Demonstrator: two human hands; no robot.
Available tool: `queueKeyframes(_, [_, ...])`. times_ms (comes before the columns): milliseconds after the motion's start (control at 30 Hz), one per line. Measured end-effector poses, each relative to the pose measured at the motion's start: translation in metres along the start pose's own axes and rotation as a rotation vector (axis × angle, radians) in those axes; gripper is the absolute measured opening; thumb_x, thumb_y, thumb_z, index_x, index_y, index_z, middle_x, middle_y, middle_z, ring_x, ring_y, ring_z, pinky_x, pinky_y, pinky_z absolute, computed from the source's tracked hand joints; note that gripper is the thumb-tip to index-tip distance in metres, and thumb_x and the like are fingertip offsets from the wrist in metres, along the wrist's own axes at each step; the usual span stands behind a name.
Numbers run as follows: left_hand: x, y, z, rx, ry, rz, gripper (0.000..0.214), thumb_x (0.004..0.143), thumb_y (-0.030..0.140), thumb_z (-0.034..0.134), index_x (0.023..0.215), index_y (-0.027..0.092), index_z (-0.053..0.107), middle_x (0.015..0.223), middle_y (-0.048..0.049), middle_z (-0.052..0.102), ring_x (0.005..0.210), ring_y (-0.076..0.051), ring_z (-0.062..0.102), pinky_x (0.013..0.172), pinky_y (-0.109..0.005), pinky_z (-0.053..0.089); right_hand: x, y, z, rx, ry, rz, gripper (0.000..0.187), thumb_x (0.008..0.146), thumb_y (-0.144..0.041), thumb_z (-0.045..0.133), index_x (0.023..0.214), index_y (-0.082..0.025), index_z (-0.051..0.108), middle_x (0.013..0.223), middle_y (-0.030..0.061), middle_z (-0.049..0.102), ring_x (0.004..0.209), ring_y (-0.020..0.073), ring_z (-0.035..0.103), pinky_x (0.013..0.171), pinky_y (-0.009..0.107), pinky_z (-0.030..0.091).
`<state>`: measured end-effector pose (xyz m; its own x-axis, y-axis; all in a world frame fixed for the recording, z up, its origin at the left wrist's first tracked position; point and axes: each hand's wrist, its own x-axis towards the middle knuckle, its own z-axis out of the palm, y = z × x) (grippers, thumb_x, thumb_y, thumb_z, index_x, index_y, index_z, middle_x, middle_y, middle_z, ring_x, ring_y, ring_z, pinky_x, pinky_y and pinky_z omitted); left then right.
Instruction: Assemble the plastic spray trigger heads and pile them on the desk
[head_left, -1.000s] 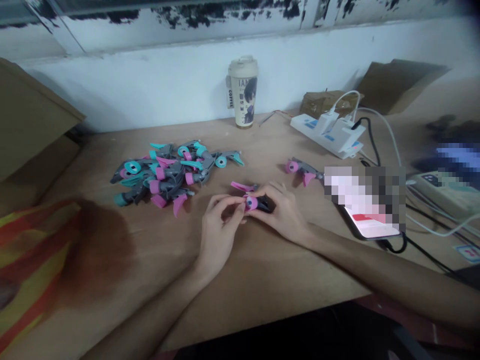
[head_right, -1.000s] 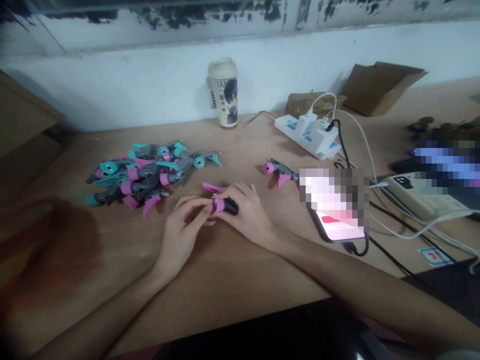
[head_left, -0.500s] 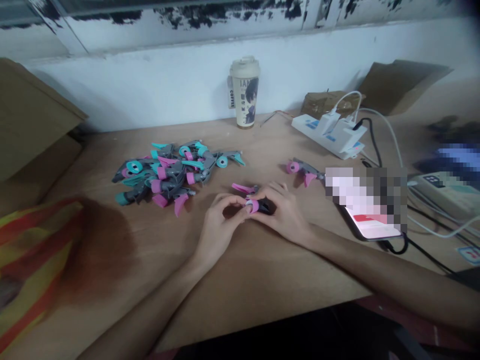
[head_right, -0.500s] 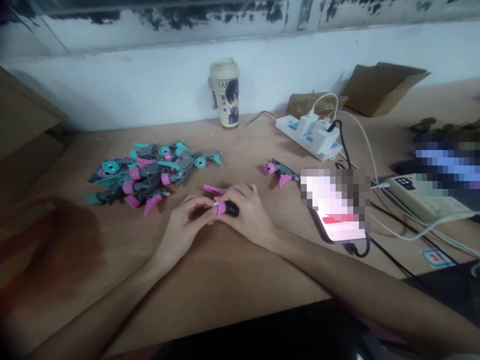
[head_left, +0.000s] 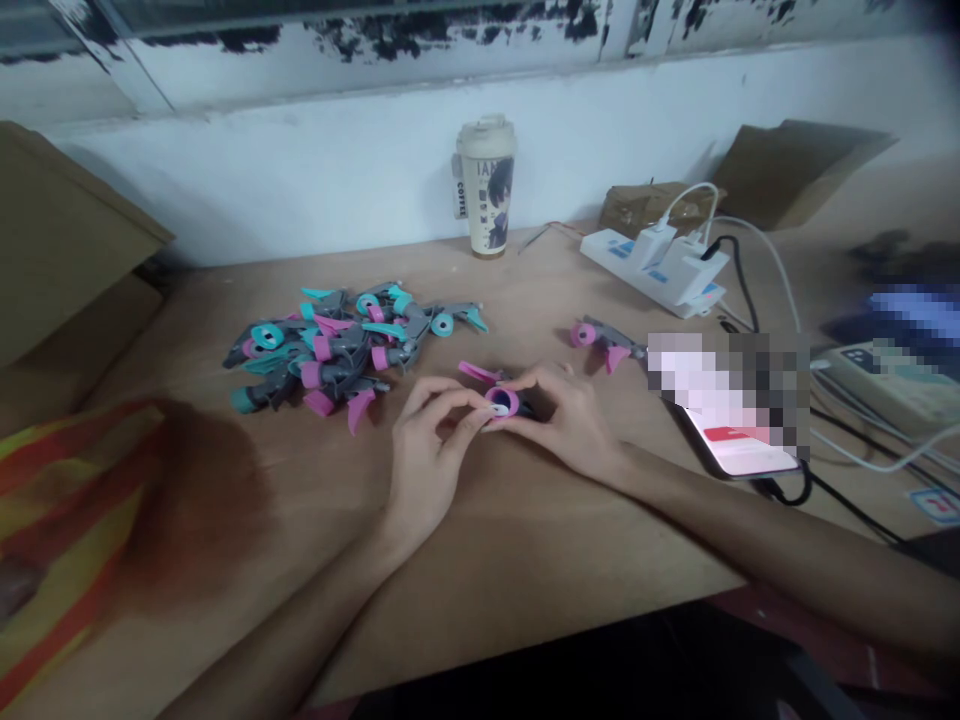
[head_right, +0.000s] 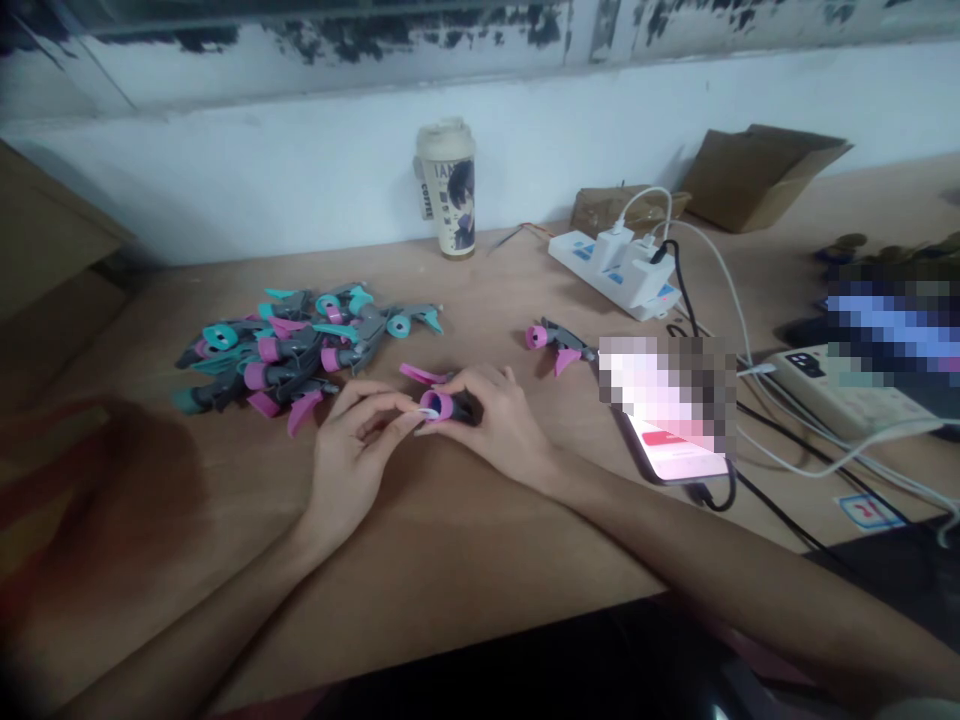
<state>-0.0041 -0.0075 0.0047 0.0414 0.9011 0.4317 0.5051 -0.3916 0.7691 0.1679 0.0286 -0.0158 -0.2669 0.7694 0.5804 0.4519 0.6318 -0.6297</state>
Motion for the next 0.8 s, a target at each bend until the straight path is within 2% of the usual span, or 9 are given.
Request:
queueKeyframes(100, [-0.001, 0.005, -0.007, 0.11, 0.103, 0.114, 0.007, 0.082, 0.022, 0.061, 0.083, 0.023, 0.067, 0.092, -0.0011, 0.054, 0.083, -0.013, 0.055, 0.067, -0.023, 0.049, 0.0, 0.006, -0.002, 0.074, 0.067, 0.059, 0.029, 0.069, -0.043, 0.072, 0.088, -0.023, 0.063, 0.091, 0.0009, 0.068, 0.086, 0.0175, 0.063, 0.076, 0.033, 0.046])
queueKeyframes(200, [0.001, 0.004, -0.011, 0.237, 0.239, 0.32, 0.01, 0.079, 0.018, 0.065, 0.084, 0.025, 0.069, 0.086, 0.0004, 0.056, 0.077, -0.012, 0.056, 0.068, -0.025, 0.049, 0.0, 0.005, -0.001, 0.094, 0.054, 0.043, 0.032, 0.066, -0.044, 0.074, 0.089, -0.023, 0.064, 0.09, 0.0007, 0.069, 0.084, 0.0176, 0.063, 0.076, 0.033, 0.047])
queueKeyframes(267, [0.001, 0.002, -0.011, 0.271, 0.252, 0.43, 0.012, 0.077, 0.015, 0.066, 0.085, 0.024, 0.069, 0.085, 0.0003, 0.056, 0.075, -0.011, 0.056, 0.066, -0.024, 0.048, -0.001, 0.002, 0.0, 0.101, 0.025, 0.008, 0.032, 0.066, -0.044, 0.075, 0.089, -0.024, 0.064, 0.088, 0.0006, 0.069, 0.082, 0.0176, 0.063, 0.075, 0.033, 0.048])
queueKeyframes(333, [0.002, -0.001, -0.009, 0.287, 0.186, 0.478, 0.013, 0.078, 0.012, 0.066, 0.085, 0.022, 0.068, 0.085, -0.0006, 0.057, 0.075, -0.011, 0.057, 0.065, -0.024, 0.048, -0.001, -0.002, 0.0, 0.109, 0.009, -0.018, 0.032, 0.066, -0.042, 0.075, 0.089, -0.023, 0.064, 0.087, 0.0006, 0.07, 0.082, 0.0175, 0.063, 0.075, 0.033, 0.048])
queueKeyframes(433, [0.002, -0.002, -0.007, 0.271, 0.074, 0.476, 0.011, 0.08, 0.011, 0.063, 0.084, 0.02, 0.068, 0.084, -0.0018, 0.058, 0.078, -0.012, 0.058, 0.069, -0.025, 0.048, -0.002, -0.003, 0.0, 0.124, 0.007, -0.026, 0.032, 0.066, -0.041, 0.075, 0.09, -0.024, 0.064, 0.087, 0.0005, 0.07, 0.082, 0.0173, 0.064, 0.075, 0.033, 0.048])
queueKeyframes(600, [0.006, 0.002, -0.011, 0.208, -0.068, 0.373, 0.011, 0.081, 0.015, 0.062, 0.086, 0.022, 0.069, 0.085, -0.0012, 0.059, 0.081, -0.013, 0.058, 0.072, -0.027, 0.049, -0.001, -0.001, 0.0, 0.113, -0.002, -0.022, 0.03, 0.067, -0.04, 0.075, 0.09, -0.024, 0.064, 0.086, -0.0002, 0.069, 0.082, 0.0167, 0.063, 0.077, 0.033, 0.047])
queueKeyframes(700, [0.009, 0.003, -0.013, 0.176, -0.131, 0.329, 0.009, 0.081, 0.018, 0.062, 0.085, 0.023, 0.07, 0.087, -0.0016, 0.059, 0.084, -0.013, 0.058, 0.074, -0.028, 0.049, 0.0, -0.002, -0.001, 0.096, 0.008, -0.03, 0.028, 0.068, -0.039, 0.074, 0.088, -0.023, 0.064, 0.085, 0.0001, 0.069, 0.081, 0.0163, 0.062, 0.076, 0.033, 0.046])
queueKeyframes(800, [0.01, 0.003, -0.013, 0.158, -0.154, 0.281, 0.008, 0.081, 0.019, 0.062, 0.078, 0.021, 0.069, 0.086, -0.0019, 0.058, 0.082, -0.013, 0.058, 0.069, -0.025, 0.049, 0.001, -0.002, -0.002, 0.077, 0.009, -0.063, 0.026, 0.069, -0.039, 0.074, 0.087, -0.024, 0.063, 0.083, -0.0003, 0.069, 0.079, 0.0161, 0.062, 0.076, 0.033, 0.044])
